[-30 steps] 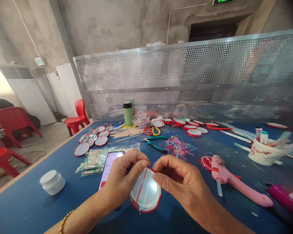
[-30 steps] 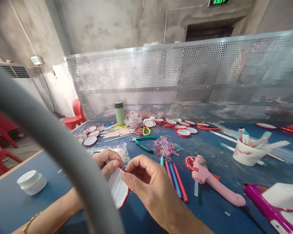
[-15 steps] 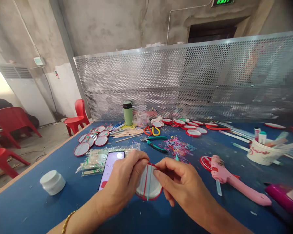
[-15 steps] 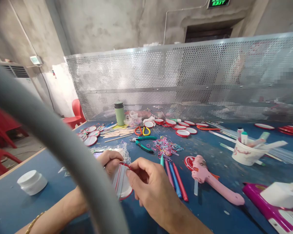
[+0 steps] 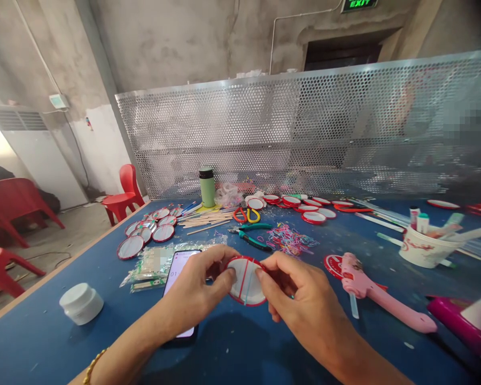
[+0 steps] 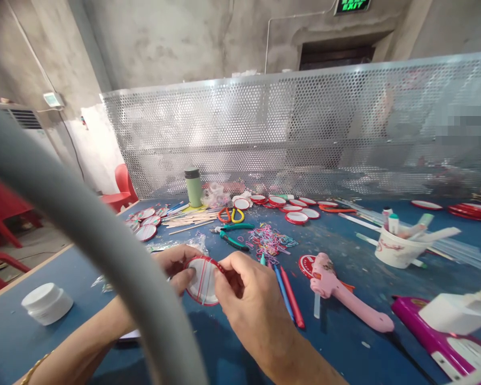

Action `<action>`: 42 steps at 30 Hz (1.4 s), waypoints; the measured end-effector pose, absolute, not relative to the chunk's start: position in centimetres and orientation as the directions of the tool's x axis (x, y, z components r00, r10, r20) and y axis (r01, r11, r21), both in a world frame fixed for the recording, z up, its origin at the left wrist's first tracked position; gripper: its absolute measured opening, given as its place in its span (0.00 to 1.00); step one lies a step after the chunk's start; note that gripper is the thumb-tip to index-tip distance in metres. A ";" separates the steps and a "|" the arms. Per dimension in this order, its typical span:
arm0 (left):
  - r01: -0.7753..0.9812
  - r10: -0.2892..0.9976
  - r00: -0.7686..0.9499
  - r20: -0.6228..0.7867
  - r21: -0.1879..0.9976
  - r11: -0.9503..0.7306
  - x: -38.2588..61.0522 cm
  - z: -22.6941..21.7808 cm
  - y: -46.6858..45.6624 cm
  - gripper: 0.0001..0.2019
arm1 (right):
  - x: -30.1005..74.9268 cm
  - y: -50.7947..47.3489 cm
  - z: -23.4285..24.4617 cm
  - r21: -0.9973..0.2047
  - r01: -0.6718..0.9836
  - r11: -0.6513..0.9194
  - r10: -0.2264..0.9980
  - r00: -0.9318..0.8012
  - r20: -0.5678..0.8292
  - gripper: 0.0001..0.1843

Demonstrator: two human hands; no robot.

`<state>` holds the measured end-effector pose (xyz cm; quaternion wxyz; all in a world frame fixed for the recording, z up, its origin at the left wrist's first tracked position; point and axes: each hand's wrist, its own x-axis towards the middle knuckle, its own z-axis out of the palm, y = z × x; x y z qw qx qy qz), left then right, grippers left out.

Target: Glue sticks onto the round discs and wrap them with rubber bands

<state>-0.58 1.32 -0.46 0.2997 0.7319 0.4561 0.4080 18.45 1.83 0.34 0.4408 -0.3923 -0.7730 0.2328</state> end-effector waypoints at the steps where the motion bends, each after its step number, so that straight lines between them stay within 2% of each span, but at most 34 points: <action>1: 0.447 0.912 0.252 0.324 0.797 -0.407 -0.7 -0.4 1.3 0.09 | 18.4 1.8 0.3 -0.684 0.415 0.600 0.800 -0.307 0.515 0.10; 4: 0.518 0.903 0.289 0.317 0.742 -0.426 -0.9 0.2 1.4 0.09 | 18.4 1.5 0.1 -0.608 0.456 0.650 0.757 -0.324 0.567 0.11; 7: 0.488 0.888 0.348 0.302 0.750 -0.446 -1.3 0.8 1.6 0.11 | 18.5 1.1 0.2 -0.541 0.429 0.723 0.689 -0.396 0.607 0.08; 10: 0.412 0.802 0.377 0.464 0.691 -0.594 -1.7 1.0 1.9 0.11 | 18.9 0.8 0.6 -0.486 0.336 0.807 0.590 -0.482 0.648 0.05; 12: 0.395 0.691 0.393 0.606 0.568 -0.722 -1.9 0.8 2.0 0.11 | 19.2 0.8 0.8 -0.409 0.336 0.848 0.527 -0.462 0.713 0.05; 14: 0.415 0.614 0.411 0.674 0.461 -0.784 -2.0 0.6 2.1 0.12 | 19.5 0.9 1.0 -0.299 0.373 0.879 0.453 -0.452 0.768 0.08; 18: 0.450 0.575 0.431 0.695 0.387 -0.805 -1.9 0.7 1.8 0.13 | 20.0 1.0 1.0 -0.110 0.390 0.914 0.332 -0.565 0.755 0.12; 23: 0.458 0.605 0.465 0.646 0.409 -0.789 -1.5 1.5 1.5 0.13 | 20.3 0.8 1.0 -0.009 0.379 0.926 0.274 -0.655 0.705 0.17; 26: 0.425 0.604 0.503 0.618 0.432 -0.795 -1.5 1.6 1.4 0.13 | 20.3 0.8 0.8 0.020 0.342 0.939 0.234 -0.681 0.694 0.20; 32: 0.396 0.596 0.564 0.572 0.446 -0.802 -1.6 1.5 1.5 0.13 | 20.3 0.9 0.4 0.024 0.326 0.945 0.236 -0.729 0.642 0.20; 36: 0.398 0.597 0.604 0.529 0.449 -0.800 -1.5 1.6 1.4 0.14 | 20.3 0.9 0.9 0.001 0.294 0.956 0.236 -0.769 0.594 0.17; 42: 0.407 0.619 0.586 0.522 0.471 -0.782 -1.5 1.2 1.5 0.14 | 20.4 0.5 1.4 0.037 0.336 0.941 0.255 -0.777 0.575 0.12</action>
